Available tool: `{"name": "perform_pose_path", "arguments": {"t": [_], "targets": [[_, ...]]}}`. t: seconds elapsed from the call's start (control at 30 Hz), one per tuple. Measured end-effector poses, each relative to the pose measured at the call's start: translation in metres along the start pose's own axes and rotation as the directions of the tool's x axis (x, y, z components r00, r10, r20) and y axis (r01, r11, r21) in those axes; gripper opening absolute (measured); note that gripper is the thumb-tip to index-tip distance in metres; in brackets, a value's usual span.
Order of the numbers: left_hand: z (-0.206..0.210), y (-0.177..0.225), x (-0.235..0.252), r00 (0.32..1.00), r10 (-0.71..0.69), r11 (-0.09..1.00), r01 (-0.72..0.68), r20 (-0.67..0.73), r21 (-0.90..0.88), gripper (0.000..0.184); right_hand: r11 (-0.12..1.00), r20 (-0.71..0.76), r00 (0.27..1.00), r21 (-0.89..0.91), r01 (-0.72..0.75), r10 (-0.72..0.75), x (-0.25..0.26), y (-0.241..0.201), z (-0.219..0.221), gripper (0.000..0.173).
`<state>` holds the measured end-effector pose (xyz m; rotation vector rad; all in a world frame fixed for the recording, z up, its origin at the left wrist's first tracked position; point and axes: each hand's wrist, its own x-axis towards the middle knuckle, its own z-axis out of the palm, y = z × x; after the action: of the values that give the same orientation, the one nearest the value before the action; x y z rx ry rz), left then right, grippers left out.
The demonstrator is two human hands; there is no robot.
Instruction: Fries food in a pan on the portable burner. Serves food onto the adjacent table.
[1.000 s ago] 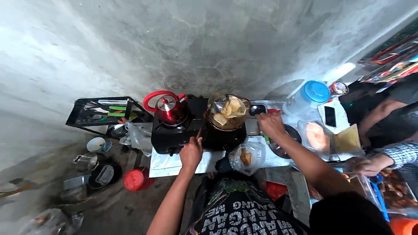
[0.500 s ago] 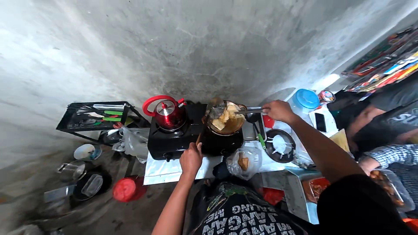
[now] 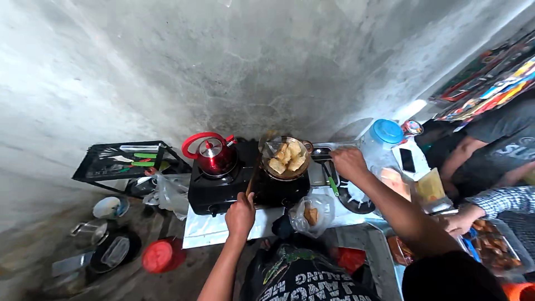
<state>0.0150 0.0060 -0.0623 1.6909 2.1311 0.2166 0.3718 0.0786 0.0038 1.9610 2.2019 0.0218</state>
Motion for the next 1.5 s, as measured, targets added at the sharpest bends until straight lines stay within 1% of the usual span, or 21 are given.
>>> {"name": "perform_pose_path", "arguments": {"t": [0.07, 0.1, 0.2, 0.27, 0.37, 0.43, 0.5, 0.63, 0.7, 0.8, 0.9, 1.13, 1.2, 1.3, 1.37, 1.43, 1.5], "targets": [[0.003, 0.002, 0.001, 1.000, -0.008, 1.000, 0.008, 0.008, 0.001, 0.053, 0.977, 0.137, 0.982, 0.153, -0.150, 0.130, -0.001, -0.010, 0.003, 0.033], [0.004, 0.004, 0.002, 1.000, -0.009, 1.000, 0.009, 0.006, 0.006, 0.053, 0.945, 0.208, 0.964, 0.245, -0.216, 0.166, 0.002, -0.015, 0.011, 0.037], [0.009, 0.008, 0.008, 1.000, -0.010, 1.000, 0.010, 0.020, 0.010, 0.053, 0.818, 0.364, 0.906, 0.440, -0.371, 0.215, 0.015, -0.029, 0.046, 0.040], [0.008, 0.011, 0.011, 0.999, -0.013, 1.000, 0.012, 0.037, 0.027, 0.054, 0.739, 0.402, 0.887, 0.521, -0.427, 0.229, 0.023, -0.037, 0.062, 0.039], [0.007, 0.011, 0.014, 0.999, -0.012, 0.999, 0.010, 0.051, 0.046, 0.054, 0.634, 0.390, 0.891, 0.634, -0.443, 0.233, 0.033, -0.044, 0.086, 0.036], [0.007, 0.010, 0.015, 0.998, -0.013, 0.998, 0.009, 0.054, 0.058, 0.053, 0.593, 0.383, 0.892, 0.670, -0.448, 0.241, 0.036, -0.045, 0.091, 0.035], [0.006, 0.008, 0.015, 0.999, -0.015, 0.998, 0.012, 0.048, 0.063, 0.053, 0.628, 0.376, 0.890, 0.635, -0.450, 0.258, 0.032, -0.045, 0.082, 0.033], [0.006, 0.003, 0.015, 0.998, -0.029, 0.998, 0.026, 0.050, 0.057, 0.052, 0.778, 0.297, 0.896, 0.452, -0.436, 0.329, 0.010, -0.047, 0.040, 0.034], [0.007, -0.001, 0.016, 0.999, -0.022, 0.999, 0.021, 0.047, 0.038, 0.053, 0.812, 0.278, 0.902, 0.403, -0.422, 0.331, 0.004, -0.045, 0.031, 0.035], [0.009, -0.004, 0.015, 0.999, -0.012, 0.999, 0.011, 0.045, 0.039, 0.053, 0.804, 0.310, 0.890, 0.399, -0.441, 0.334, 0.002, -0.044, 0.036, 0.036], [0.010, -0.002, 0.016, 0.999, 0.001, 1.000, -0.002, 0.032, 0.030, 0.053, 0.810, 0.292, 0.888, 0.376, -0.449, 0.357, 0.001, -0.049, 0.036, 0.038], [0.010, 0.004, 0.021, 0.999, 0.029, 0.999, -0.029, 0.019, 0.022, 0.053, 0.813, 0.342, 0.881, 0.374, -0.446, 0.326, -0.002, -0.043, 0.032, 0.036], [0.011, 0.003, 0.021, 0.999, 0.042, 0.999, -0.042, 0.010, 0.009, 0.053, 0.802, 0.302, 0.882, 0.381, -0.460, 0.362, -0.007, -0.043, 0.030, 0.037], [0.009, 0.004, 0.014, 0.995, 0.095, 0.995, -0.095, -0.001, -0.026, 0.053, 0.805, 0.198, 0.892, 0.384, -0.452, 0.407, -0.016, -0.046, 0.029, 0.040], [0.009, 0.004, 0.010, 0.992, 0.122, 0.992, -0.122, -0.011, -0.035, 0.053, 0.825, 0.193, 0.914, 0.395, -0.405, 0.357, -0.020, -0.050, 0.030, 0.041], [0.009, 0.003, 0.013, 0.994, 0.106, 0.993, -0.106, -0.002, -0.057, 0.052, 0.855, 0.204, 0.942, 0.400, -0.329, 0.266, -0.025, -0.059, 0.033, 0.040], [0.009, 0.004, 0.018, 0.996, 0.092, 0.993, -0.091, -0.001, -0.079, 0.051, 0.894, 0.169, 0.964, 0.369, -0.255, 0.205, -0.031, -0.068, 0.038, 0.037]]}}
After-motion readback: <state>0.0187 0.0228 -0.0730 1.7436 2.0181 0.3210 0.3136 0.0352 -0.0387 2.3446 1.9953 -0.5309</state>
